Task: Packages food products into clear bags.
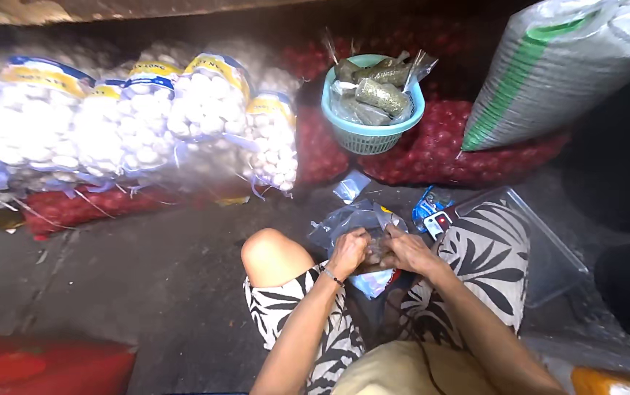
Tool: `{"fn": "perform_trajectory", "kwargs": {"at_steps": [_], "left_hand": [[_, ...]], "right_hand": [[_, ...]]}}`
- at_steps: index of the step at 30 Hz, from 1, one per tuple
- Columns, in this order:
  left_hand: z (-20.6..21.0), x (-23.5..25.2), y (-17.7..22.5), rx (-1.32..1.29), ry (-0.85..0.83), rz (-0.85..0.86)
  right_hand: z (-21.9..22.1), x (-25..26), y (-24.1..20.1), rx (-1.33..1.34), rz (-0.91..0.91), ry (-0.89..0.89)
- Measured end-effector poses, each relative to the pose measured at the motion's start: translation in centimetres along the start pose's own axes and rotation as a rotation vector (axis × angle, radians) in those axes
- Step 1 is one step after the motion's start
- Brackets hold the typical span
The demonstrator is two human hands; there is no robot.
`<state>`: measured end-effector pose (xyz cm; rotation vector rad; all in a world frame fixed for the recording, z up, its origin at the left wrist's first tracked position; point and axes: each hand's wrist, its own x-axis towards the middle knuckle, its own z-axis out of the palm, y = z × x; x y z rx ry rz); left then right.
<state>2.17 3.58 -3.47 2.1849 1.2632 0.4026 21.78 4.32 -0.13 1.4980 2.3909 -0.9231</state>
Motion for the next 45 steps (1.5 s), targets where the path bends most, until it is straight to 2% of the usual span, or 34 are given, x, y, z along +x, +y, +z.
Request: {"fn": "perform_trajectory", "kwargs": {"at_steps": [2, 5, 8, 12, 17, 20, 24, 26, 30, 33, 36, 42, 45], "left_hand": [[0.4, -0.1, -0.3, -0.001, 0.072, 0.04], [0.5, -0.1, -0.3, -0.03, 0.182, 0.116], [0.1, 0.2, 0.1, -0.111, 0.116, 0.142], [0.3, 0.3, 0.2, 0.016, 0.057, 0.124], [0.4, 0.5, 0.1, -0.036, 0.186, 0.215], [0.2, 0.3, 0.5, -0.047, 0.165, 0.239], [0.2, 0.2, 0.6, 0.012, 0.102, 0.195], [-0.1, 0.3, 0.7, 0.131, 0.052, 0.136], [-1.0, 0.8, -0.2, 0.267, -0.079, -0.021], [-0.8, 0.3, -0.5, 0.119, 0.065, 0.099], [0.1, 0.2, 0.5, -0.054, 0.108, 0.189], [0.4, 0.6, 0.1, 0.147, -0.064, 0.122], [0.0, 0.4, -0.2, 0.141, 0.052, 0.187]], "right_hand": [[0.3, -0.2, 0.7, 0.014, 0.015, 0.045], [0.9, -0.3, 1.3, 0.036, -0.083, 0.179], [1.5, -0.2, 1.3, 0.043, -0.169, 0.271], [2.6, -0.2, 1.3, 0.028, -0.27, 0.411], [3.2, -0.5, 1.3, 0.014, -0.422, 0.576], [3.6, -0.5, 1.7, 0.022, -0.467, 0.631], [4.0, -0.5, 2.0, 0.008, -0.502, 0.664], [3.8, -0.6, 1.9, -0.006, -0.512, 0.677], [3.4, -0.9, 2.6, -0.057, -0.408, 0.638], [3.2, -0.8, 3.1, -0.046, -0.336, 0.593], [3.7, -0.5, 2.8, -0.066, -0.383, 0.626], [4.0, -0.4, 2.0, -0.072, -0.457, 0.676], [3.6, -0.6, 2.4, -0.063, -0.352, 0.641]]}}
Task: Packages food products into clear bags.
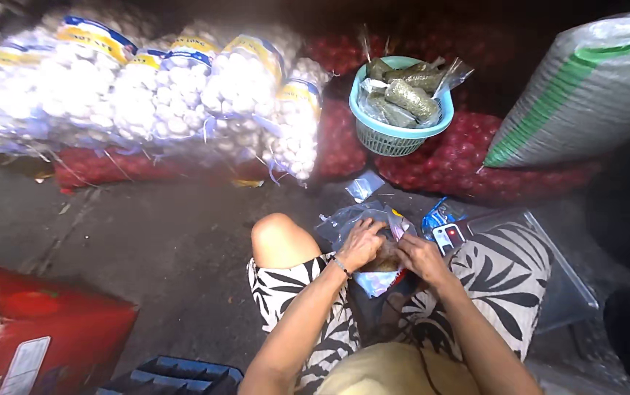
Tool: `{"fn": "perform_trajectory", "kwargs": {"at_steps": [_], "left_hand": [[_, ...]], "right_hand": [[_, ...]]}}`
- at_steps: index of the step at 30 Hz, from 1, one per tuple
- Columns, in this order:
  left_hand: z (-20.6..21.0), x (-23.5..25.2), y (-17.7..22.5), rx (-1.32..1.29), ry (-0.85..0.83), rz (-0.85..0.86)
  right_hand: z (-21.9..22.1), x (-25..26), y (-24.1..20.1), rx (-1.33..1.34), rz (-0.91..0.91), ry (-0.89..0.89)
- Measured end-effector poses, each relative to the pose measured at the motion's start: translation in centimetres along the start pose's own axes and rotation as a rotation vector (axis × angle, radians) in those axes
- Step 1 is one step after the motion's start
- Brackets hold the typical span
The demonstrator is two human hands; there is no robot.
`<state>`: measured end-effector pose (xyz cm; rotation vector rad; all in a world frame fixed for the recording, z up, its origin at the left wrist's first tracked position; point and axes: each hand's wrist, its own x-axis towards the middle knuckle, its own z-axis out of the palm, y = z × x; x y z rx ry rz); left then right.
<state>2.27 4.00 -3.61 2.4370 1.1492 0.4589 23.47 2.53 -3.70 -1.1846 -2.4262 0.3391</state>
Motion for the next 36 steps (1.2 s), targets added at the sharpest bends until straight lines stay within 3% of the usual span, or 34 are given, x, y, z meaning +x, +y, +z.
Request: {"fn": "perform_trajectory", "kwargs": {"at_steps": [3, 5, 6, 10, 15, 19, 22, 26, 30, 33, 36], "left_hand": [[0.3, -0.3, 0.2, -0.061, 0.111, 0.102], [0.4, -0.4, 0.5, -0.091, 0.112, 0.148], [0.2, -0.4, 0.5, -0.078, 0.096, 0.152], [-0.6, -0.4, 0.3, -0.02, 0.036, 0.019], [-1.0, -0.2, 0.4, -0.155, 0.007, -0.166], [0.0, 0.0, 0.7, -0.28, 0.052, -0.123], [0.4, -0.2, 1.2, -0.392, 0.197, -0.047], [-3.7, -0.9, 1.7, -0.728, 0.518, 0.012], [-6.9, -1.0, 1.7, -0.646, 0.445, 0.065], [-6.4, -0.1, 3.4, -0.586, 0.329, 0.016], [-5.9, 1.4, 4.5, -0.681, 0.384, -0.074]], "right_hand": [[-1.2, 0.6, -0.1, 0.008, 0.187, -0.275], [-1.6, 1.2, -0.5, -0.042, 0.293, -0.48], [-1.5, 1.2, -0.6, -0.074, 0.312, -0.501], [-1.1, 0.6, -0.1, -0.098, 0.25, -0.2], [-1.2, 1.2, 0.5, 0.298, 0.422, -0.266], [-0.2, 1.9, -0.7, 0.527, 0.593, -0.263], [0.4, 2.2, -1.2, 0.642, 0.549, -0.167], [-4.6, 3.0, -2.3, 0.722, 0.39, 0.052], [-9.7, 4.3, -5.6, 0.702, 0.147, 0.296], [-10.7, 6.3, -6.4, 0.677, 0.134, 0.266], [-12.0, 8.2, -7.7, 0.683, 0.093, 0.235]]}}
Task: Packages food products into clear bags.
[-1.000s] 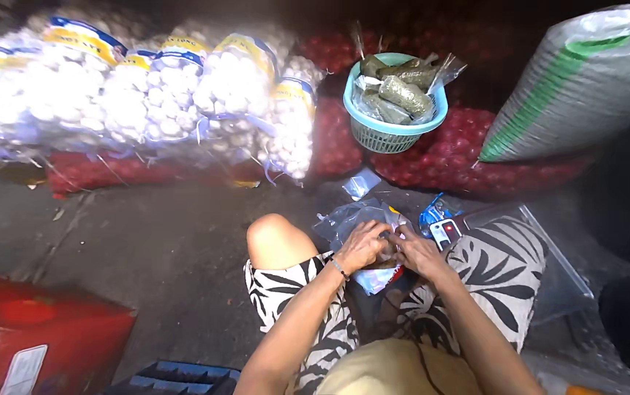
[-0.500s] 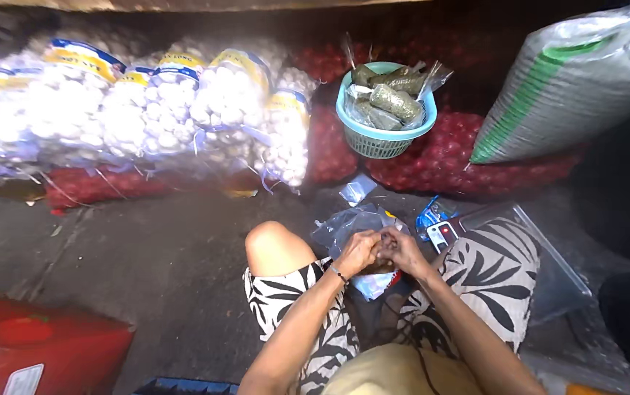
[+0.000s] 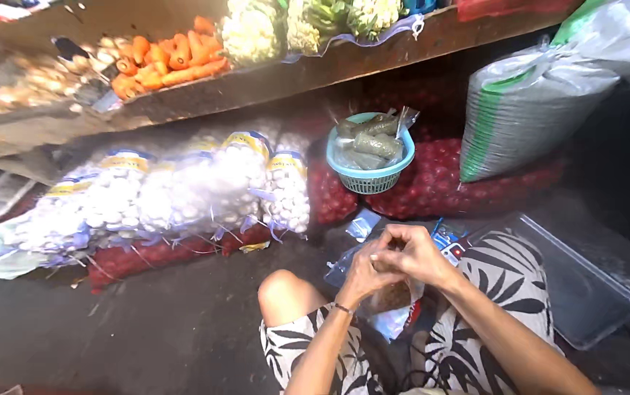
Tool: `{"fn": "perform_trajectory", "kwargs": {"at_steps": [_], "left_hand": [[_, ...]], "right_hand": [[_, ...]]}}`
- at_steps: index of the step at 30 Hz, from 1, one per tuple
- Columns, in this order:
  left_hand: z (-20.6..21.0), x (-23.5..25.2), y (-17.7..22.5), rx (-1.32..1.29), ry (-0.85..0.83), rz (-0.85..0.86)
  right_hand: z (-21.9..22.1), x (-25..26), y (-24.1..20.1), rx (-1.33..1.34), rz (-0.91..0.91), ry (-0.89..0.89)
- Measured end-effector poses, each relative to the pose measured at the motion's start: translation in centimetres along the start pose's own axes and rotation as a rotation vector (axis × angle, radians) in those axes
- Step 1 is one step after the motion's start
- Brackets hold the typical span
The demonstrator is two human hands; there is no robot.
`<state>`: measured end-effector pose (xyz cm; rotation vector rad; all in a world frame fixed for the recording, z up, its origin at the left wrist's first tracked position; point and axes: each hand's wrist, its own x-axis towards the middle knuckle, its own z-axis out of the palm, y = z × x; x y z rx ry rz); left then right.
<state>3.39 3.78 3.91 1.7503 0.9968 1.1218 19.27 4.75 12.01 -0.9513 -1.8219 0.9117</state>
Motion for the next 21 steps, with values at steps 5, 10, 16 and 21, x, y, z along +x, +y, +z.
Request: {"fn": "perform_trajectory", "kwargs": {"at_steps": [5, 10, 16, 21], "left_hand": [[0.7, 1.5, 2.4, -0.054, 0.055, -0.121], [0.7, 1.7, 3.0, -0.03, -0.014, -0.193], [-0.2, 1.4, 3.1, -0.409, -0.018, -0.426], [-2.1, 0.6, 2.4, -0.576, -0.218, -0.42]], "right_hand": [[-1.3, 1.4, -0.7, -0.103, -0.095, -0.027], [-1.3, 0.8, 0.2, -0.208, -0.113, -0.015], [-1.6, -0.1, 2.2, -0.26, -0.039, 0.043], [-2.3, -0.7, 3.9, -0.003, 0.095, 0.056]]}}
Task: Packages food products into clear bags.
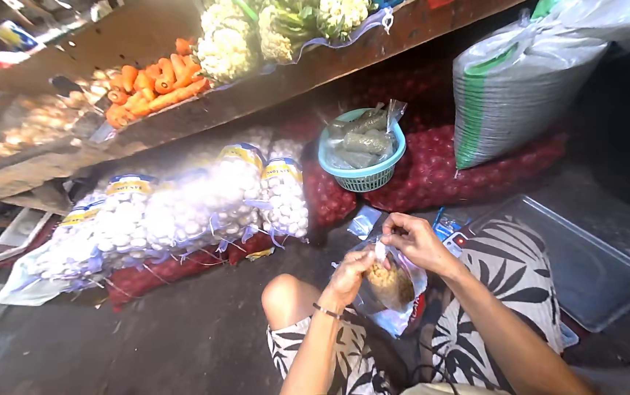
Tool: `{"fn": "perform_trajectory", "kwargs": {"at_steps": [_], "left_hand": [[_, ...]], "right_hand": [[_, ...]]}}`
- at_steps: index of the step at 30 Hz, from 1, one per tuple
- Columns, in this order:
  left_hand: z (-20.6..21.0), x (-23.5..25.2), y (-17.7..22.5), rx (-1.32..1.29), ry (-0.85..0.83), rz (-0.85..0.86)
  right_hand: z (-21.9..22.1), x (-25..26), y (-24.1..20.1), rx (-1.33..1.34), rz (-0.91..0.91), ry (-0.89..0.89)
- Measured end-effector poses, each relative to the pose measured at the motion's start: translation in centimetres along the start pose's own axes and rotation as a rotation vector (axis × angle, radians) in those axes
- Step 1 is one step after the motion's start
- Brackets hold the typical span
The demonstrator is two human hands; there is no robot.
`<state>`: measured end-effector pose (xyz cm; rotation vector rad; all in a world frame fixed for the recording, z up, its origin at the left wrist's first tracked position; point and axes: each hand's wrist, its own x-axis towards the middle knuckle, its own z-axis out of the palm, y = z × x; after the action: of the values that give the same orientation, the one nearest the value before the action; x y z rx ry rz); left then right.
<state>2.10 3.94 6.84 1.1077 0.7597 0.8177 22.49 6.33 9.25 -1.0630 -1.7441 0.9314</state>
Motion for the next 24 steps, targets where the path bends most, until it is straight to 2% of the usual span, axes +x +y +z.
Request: {"fn": "perform_trajectory", "kwargs": {"at_steps": [4, 9, 13, 15, 17, 21, 24], "left_hand": [[0.4, -0.5, -0.7, -0.045, -0.055, 0.099], [2.2, -1.8, -0.8, -0.029, 0.028, 0.067], [3.5, -2.9, -1.4, -0.106, 0.13, 0.164], [4.2, -3.0, -1.3, -0.116, 0.231, 0.206], [4.9, -2.6, -0.7, -0.097, 0.405, 0.218], [4.0, -0.9, 1.9, -0.146, 0.753, 0.239], [2.0, 0.0, 5.9, -0.363, 0.893, 0.278]], "right_hand": [[1.2, -0.4, 0.1, 0.122, -0.033, 0.09], [2.3, -0.3, 0.4, 0.12, -0.067, 0.196], [2.7, 0.1, -0.1, 0.157, -0.086, 0.199], [3.1, 0.5, -0.5, 0.165, -0.076, 0.191], [4.0, 1.3, -1.1, 0.107, -0.096, 0.213], [5.9, 1.5, -3.9, -0.239, -0.237, 0.315], [7.8, -0.7, -6.3, -0.495, -0.285, 0.233]]}}
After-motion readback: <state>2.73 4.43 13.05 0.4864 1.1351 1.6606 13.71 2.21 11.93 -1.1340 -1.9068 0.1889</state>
